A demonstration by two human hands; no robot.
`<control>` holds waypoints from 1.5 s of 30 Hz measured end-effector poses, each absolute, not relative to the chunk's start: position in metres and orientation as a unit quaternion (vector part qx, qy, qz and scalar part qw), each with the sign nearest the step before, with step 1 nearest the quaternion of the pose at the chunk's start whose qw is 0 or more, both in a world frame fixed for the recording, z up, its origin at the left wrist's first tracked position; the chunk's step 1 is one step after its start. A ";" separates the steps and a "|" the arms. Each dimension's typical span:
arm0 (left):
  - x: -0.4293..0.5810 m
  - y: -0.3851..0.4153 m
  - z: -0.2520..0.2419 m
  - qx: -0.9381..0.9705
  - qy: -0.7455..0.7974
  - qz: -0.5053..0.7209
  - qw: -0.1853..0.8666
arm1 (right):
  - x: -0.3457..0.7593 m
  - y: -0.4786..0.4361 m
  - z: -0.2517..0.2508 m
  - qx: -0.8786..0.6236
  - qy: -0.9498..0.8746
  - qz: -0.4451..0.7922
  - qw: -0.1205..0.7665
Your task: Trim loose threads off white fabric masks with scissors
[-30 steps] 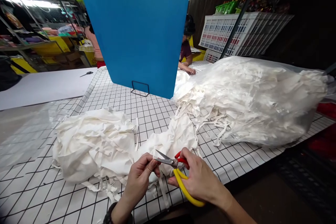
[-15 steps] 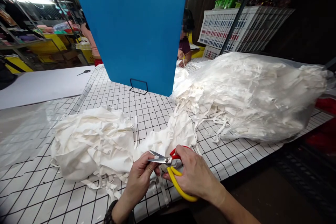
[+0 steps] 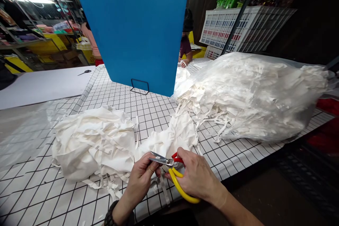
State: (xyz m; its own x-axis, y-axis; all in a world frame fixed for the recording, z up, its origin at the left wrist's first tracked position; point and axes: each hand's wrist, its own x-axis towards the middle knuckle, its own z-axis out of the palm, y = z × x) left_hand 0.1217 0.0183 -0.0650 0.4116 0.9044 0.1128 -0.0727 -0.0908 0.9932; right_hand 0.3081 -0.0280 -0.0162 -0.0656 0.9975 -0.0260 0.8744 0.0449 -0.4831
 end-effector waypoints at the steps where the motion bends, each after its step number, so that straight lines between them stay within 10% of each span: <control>1: 0.121 0.018 -0.065 0.609 0.343 0.419 0.580 | 0.308 -0.028 -0.017 -0.663 -0.706 0.189 0.162; 21: 0.119 0.020 -0.064 0.575 0.348 0.402 0.621 | 0.314 -0.022 -0.020 -0.648 -0.709 0.202 0.192; 32: 0.130 0.022 -0.063 0.541 0.359 0.363 0.668 | 0.293 -0.018 -0.051 -0.506 -0.420 0.595 0.463; 45: 0.101 0.012 -0.088 0.754 0.498 0.304 0.302 | 0.367 0.023 -0.008 -0.552 -0.370 0.410 0.625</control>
